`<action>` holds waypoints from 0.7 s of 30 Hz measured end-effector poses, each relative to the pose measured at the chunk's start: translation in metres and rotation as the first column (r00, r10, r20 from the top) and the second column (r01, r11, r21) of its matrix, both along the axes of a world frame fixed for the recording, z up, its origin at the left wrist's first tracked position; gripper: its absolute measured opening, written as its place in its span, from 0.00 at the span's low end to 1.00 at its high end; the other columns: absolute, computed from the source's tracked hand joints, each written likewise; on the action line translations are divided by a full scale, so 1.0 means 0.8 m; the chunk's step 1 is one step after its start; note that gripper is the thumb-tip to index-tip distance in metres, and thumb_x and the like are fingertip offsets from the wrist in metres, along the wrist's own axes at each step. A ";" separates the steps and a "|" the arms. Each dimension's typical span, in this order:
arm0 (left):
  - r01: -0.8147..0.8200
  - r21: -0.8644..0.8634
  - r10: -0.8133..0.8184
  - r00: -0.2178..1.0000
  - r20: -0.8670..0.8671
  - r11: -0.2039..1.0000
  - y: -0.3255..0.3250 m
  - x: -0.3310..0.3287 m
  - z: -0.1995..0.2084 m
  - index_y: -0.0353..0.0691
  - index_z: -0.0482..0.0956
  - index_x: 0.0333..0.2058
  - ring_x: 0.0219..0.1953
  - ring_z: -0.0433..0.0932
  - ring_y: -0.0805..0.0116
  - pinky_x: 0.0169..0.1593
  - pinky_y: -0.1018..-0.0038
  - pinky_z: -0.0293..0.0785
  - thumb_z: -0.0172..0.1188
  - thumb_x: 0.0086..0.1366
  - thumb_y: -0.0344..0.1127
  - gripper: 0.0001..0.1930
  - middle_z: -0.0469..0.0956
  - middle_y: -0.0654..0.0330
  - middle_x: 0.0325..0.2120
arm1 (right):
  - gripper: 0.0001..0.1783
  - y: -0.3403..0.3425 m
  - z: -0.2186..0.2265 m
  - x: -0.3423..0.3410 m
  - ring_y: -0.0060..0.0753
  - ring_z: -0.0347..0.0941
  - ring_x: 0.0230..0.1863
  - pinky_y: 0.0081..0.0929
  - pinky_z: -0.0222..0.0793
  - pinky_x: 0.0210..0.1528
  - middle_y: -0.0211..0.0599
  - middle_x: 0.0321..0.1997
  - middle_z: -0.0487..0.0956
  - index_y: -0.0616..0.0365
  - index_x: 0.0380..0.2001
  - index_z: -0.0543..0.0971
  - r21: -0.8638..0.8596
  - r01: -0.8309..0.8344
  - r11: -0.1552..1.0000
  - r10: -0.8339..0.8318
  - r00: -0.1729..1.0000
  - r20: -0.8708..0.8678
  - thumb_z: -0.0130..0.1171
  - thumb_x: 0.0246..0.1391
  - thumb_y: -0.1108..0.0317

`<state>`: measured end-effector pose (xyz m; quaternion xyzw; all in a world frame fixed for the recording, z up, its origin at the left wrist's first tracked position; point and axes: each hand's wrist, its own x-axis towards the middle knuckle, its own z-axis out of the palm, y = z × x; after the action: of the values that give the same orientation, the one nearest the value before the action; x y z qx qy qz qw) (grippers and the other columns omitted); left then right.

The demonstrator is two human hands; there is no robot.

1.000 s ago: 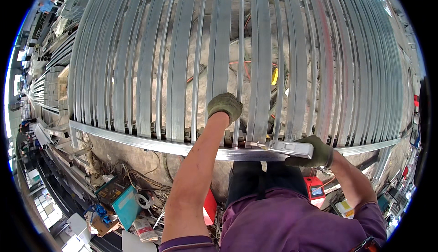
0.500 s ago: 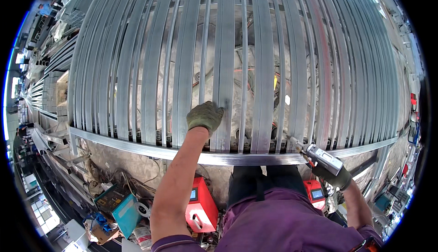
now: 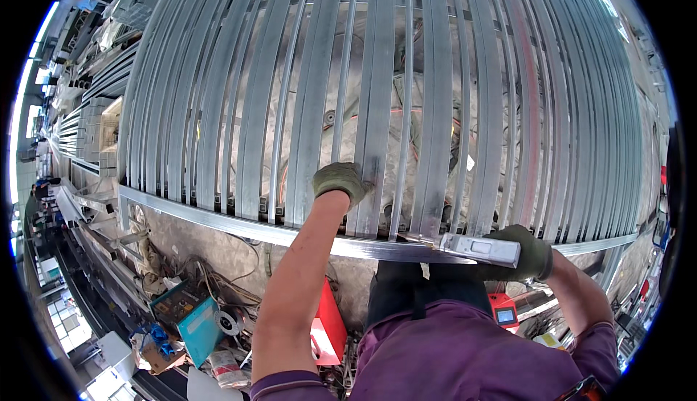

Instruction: The person welds a horizontal metal bar to a vertical slatted metal frame using a handheld welding tool. They move along the frame, applying welds at multiple points while holding the bar in place with their left hand.

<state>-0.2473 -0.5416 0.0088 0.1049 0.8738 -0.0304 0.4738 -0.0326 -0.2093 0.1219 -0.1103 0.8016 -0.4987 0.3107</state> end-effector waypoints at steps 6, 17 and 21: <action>-0.085 0.036 0.086 0.996 -0.017 0.996 -0.007 0.007 -0.015 0.42 0.84 0.61 0.65 0.83 0.55 0.66 0.58 0.79 0.63 0.69 0.74 0.41 0.85 0.52 0.60 | 0.28 -0.023 -0.016 -0.036 0.39 0.91 0.41 0.33 0.84 0.45 0.43 0.40 0.92 0.55 0.51 0.90 0.066 -0.007 0.998 -0.006 0.981 0.196 0.81 0.57 0.47; -0.122 0.015 0.122 0.992 0.010 0.992 -0.005 -0.002 -0.021 0.42 0.85 0.59 0.64 0.83 0.56 0.66 0.59 0.79 0.69 0.63 0.75 0.43 0.85 0.53 0.61 | 0.35 -0.103 -0.081 -0.085 0.37 0.90 0.41 0.34 0.85 0.46 0.41 0.43 0.92 0.50 0.58 0.88 -0.001 -0.110 0.994 0.100 0.897 0.432 0.78 0.57 0.37; -0.131 0.016 0.130 0.991 0.028 0.991 -0.003 -0.003 -0.016 0.42 0.85 0.60 0.65 0.83 0.56 0.66 0.59 0.79 0.69 0.63 0.75 0.42 0.85 0.53 0.61 | 0.36 -0.110 -0.104 -0.090 0.38 0.89 0.45 0.35 0.84 0.51 0.41 0.46 0.92 0.52 0.58 0.88 -0.030 -0.136 0.990 0.136 0.885 0.446 0.80 0.57 0.38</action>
<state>-0.2497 -0.5442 -0.0037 0.0522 0.8725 0.0099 0.4857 -0.1047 -0.2972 0.0385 -0.0485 0.6997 -0.4869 0.5206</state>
